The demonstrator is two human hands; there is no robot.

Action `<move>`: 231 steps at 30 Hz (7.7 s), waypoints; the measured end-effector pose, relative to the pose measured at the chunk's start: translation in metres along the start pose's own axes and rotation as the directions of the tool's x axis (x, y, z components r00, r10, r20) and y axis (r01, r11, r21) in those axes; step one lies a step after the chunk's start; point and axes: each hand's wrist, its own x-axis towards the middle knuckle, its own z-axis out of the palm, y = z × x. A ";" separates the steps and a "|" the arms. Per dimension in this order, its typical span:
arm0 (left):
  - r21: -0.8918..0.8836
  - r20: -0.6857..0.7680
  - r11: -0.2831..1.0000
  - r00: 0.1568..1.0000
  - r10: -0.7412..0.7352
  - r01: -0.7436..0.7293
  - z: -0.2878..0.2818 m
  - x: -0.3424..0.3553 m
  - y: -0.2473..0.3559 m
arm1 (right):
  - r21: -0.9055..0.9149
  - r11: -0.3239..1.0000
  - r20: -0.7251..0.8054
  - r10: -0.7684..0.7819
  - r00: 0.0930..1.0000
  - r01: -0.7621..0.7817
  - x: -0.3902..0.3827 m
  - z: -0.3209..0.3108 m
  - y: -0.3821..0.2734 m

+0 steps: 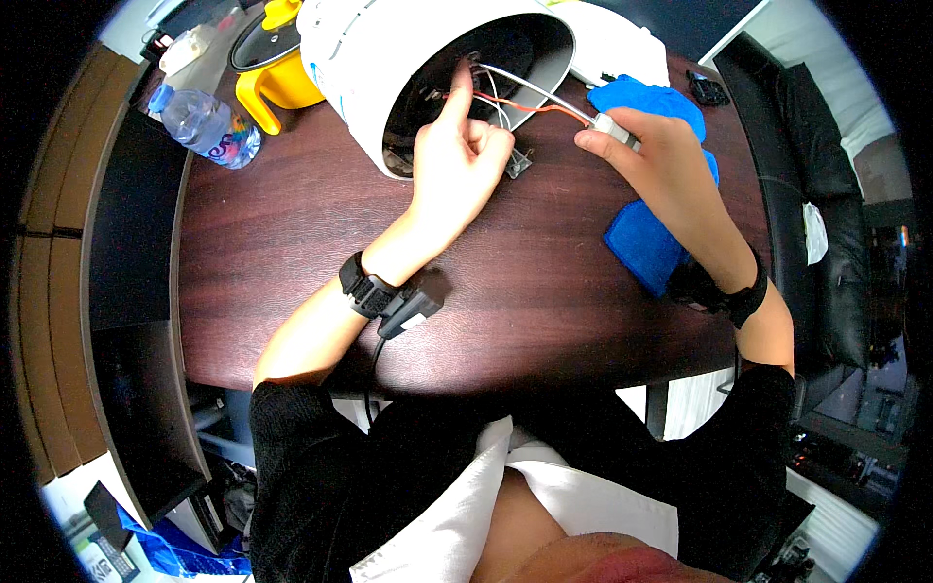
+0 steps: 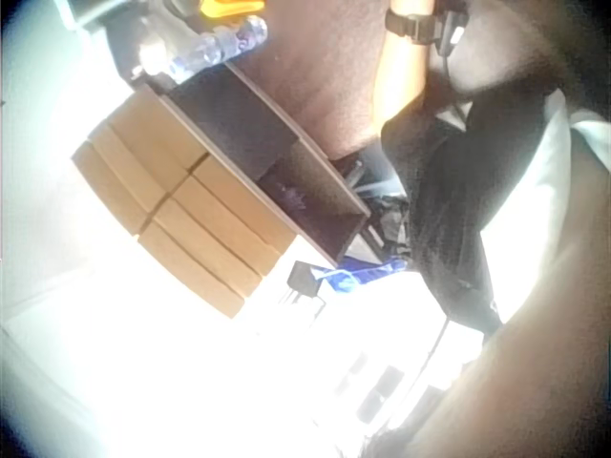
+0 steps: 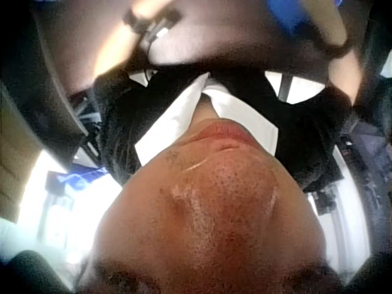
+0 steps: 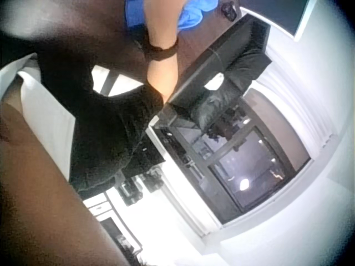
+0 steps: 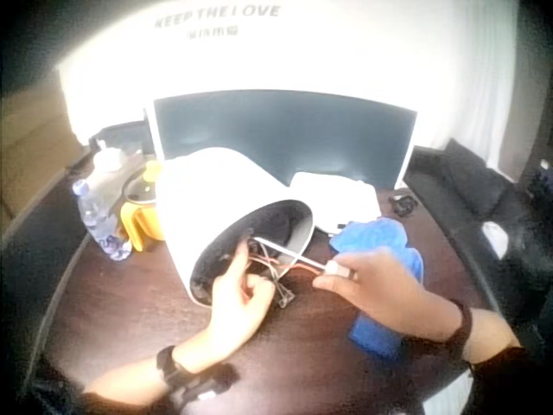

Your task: The person uses a screwdriver to adjust wires and components inside a white cylindrical device. They then wipe the interior of a circular metal cover with a blue cloth.

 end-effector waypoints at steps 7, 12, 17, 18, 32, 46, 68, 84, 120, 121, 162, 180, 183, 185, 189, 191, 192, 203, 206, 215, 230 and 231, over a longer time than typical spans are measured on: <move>-0.002 0.014 1.000 1.000 -0.008 0.008 0.000 -0.001 -0.001 | 0.166 0.979 0.079 0.104 0.991 -0.116 -0.003 0.014 0.008; -0.010 0.012 1.000 1.000 -0.014 0.014 0.000 -0.002 -0.002 | 0.464 0.726 0.401 0.338 0.851 -0.507 -0.004 0.014 -0.004; -0.003 0.020 1.000 1.000 0.003 -0.003 0.001 -0.001 -0.003 | 0.473 0.738 0.407 0.301 0.862 -0.481 -0.006 0.015 0.005; -0.004 0.021 1.000 1.000 0.009 -0.009 0.002 -0.001 -0.003 | 0.400 0.833 0.326 0.261 0.909 -0.383 -0.005 0.014 0.011; 0.026 0.001 1.000 1.000 0.003 -0.003 -0.001 0.002 0.005 | -0.394 0.918 0.110 0.000 0.994 0.044 -0.001 -0.012 -0.025; 0.025 0.020 1.000 1.000 0.010 -0.010 0.000 0.005 -0.002 | 0.279 0.878 0.407 0.258 0.876 -0.388 -0.004 0.013 -0.030; -0.003 0.025 0.999 0.998 0.052 -0.052 0.002 0.006 -0.007 | 0.722 0.184 0.642 0.178 0.745 -0.667 -0.020 0.049 -0.055; 0.109 0.023 0.993 0.999 0.042 -0.044 -0.003 0.003 0.001 | -0.586 0.801 -0.075 -0.202 0.976 0.121 0.008 -0.021 -0.032; 0.090 0.024 0.996 1.000 0.018 -0.020 -0.001 0.004 -0.001 | -0.112 0.979 0.029 -0.170 0.985 0.172 0.019 -0.015 -0.002; 0.081 0.023 0.997 1.000 0.019 -0.020 0.000 0.005 -0.001 | -0.076 0.986 0.032 -0.150 0.988 0.152 0.017 -0.011 0.000; 0.058 0.061 0.998 0.997 -0.039 0.035 -0.007 0.006 0.005 | -0.431 0.890 -0.056 -0.193 0.980 0.151 0.012 -0.017 -0.009; 0.071 0.031 0.997 0.999 0.020 -0.022 -0.004 0.006 0.000 | -0.140 0.959 0.019 -0.246 0.969 0.246 0.019 -0.012 -0.002; 0.063 0.007 0.998 1.000 0.014 -0.014 -0.004 0.005 -0.002 | -0.077 0.984 0.076 -0.152 0.985 0.158 0.017 -0.014 -0.007; 0.084 0.012 0.996 0.999 0.038 -0.039 -0.003 0.006 0.001 | -0.145 0.979 0.058 -0.136 0.989 0.143 0.016 -0.015 -0.009; 0.134 0.038 0.990 0.999 0.039 -0.043 -0.006 0.008 0.004 | -0.410 0.890 -0.027 -0.232 0.972 0.201 0.017 -0.021 -0.016; 0.093 0.026 0.995 0.999 0.024 -0.026 -0.006 0.007 -0.001 | -0.466 0.861 -0.012 -0.239 0.971 0.206 0.019 -0.025 -0.021; 0.074 0.019 0.997 1.000 0.016 -0.017 -0.007 0.007 -0.003 | -0.459 0.863 0.002 -0.238 0.971 0.212 0.020 -0.025 -0.021; 0.089 0.026 0.996 1.000 -0.005 0.003 -0.005 0.005 0.002 | 0.349 0.890 0.320 0.182 0.930 -0.295 0.011 0.008 0.003; 0.090 0.017 0.996 1.000 0.006 -0.007 -0.004 0.005 0.002 | 0.449 0.729 0.500 0.275 0.821 -0.517 0.010 0.008 -0.004; 0.105 0.028 0.994 0.999 0.023 -0.026 -0.004 0.005 0.003 | 0.665 0.246 0.657 0.256 0.709 -0.705 -0.013 0.038 -0.025; 0.096 0.014 0.995 0.999 0.040 -0.041 -0.004 0.005 0.000 | 0.351 0.889 0.311 0.186 0.932 -0.295 -0.015 0.020 0.004; 0.110 0.016 0.993 0.999 0.048 -0.050 -0.004 0.005 0.001 | 0.161 0.980 0.165 0.093 0.982 -0.119 -0.013 0.013 0.007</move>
